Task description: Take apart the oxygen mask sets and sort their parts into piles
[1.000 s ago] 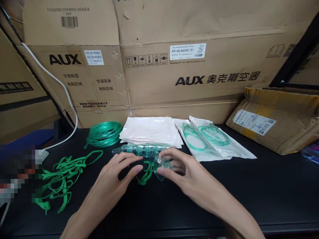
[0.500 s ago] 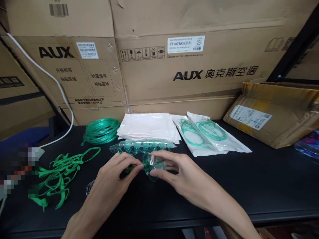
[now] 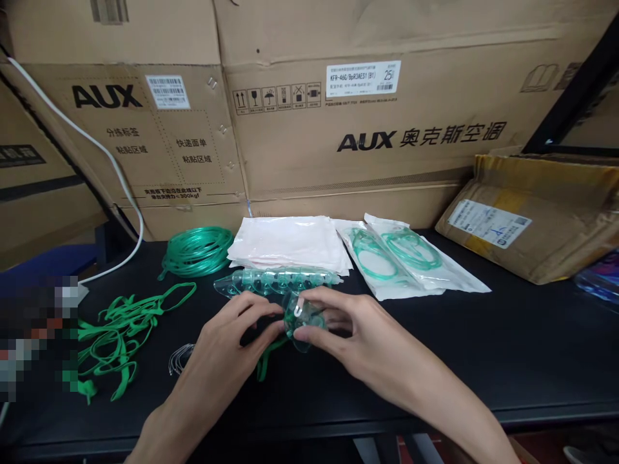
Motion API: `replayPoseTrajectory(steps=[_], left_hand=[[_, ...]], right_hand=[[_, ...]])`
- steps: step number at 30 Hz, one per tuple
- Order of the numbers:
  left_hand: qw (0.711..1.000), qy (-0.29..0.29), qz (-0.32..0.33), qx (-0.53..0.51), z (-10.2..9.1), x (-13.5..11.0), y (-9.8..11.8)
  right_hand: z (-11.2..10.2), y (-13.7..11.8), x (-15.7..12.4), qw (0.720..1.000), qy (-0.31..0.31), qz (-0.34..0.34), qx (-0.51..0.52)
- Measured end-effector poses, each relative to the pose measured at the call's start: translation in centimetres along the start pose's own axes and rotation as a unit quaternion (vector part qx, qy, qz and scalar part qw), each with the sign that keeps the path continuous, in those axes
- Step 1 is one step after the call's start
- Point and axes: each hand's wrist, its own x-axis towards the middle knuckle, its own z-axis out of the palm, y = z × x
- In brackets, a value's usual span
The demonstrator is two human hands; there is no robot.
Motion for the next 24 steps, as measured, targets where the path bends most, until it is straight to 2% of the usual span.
replayPoseTrajectory(steps=[3, 5, 9, 11, 15, 18, 21, 24], left_hand=[[1.0, -0.025, 0.0, -0.013, 0.0, 0.0, 0.0], [0.999, -0.032, -0.01, -0.013, -0.2, 0.0, -0.2], [0.999, -0.046, -0.02, -0.014, -0.8, 0.0, -0.7], [0.998, -0.057, -0.022, 0.002, -1.3, 0.1, -1.0], [0.996, -0.035, -0.048, 0.064, -2.2, 0.1, -1.0], [0.992, -0.02, -0.079, 0.097, -2.0, -0.2, -0.9], [0.989, -0.052, -0.084, 0.11, -0.8, -0.5, -1.3], [0.987, -0.109, -0.072, 0.092, 0.4, -0.9, -1.6]], right_hand=[[-0.2, 0.0, -0.1, 1.0, -0.008, -0.004, -0.013], [-1.3, 0.2, -0.1, 0.999, 0.009, -0.004, -0.034], [-4.6, 0.8, -0.3, 0.979, 0.164, -0.001, -0.122], [-5.7, 0.9, -0.6, 0.968, 0.204, -0.003, -0.145], [-5.5, 0.6, -1.1, 0.965, 0.18, -0.022, -0.191], [-4.7, 0.4, -1.1, 0.965, 0.143, -0.022, -0.221], [-4.4, 0.8, -1.2, 0.964, 0.123, -0.02, -0.234], [-4.5, 1.3, -1.4, 0.963, 0.119, -0.021, -0.243]])
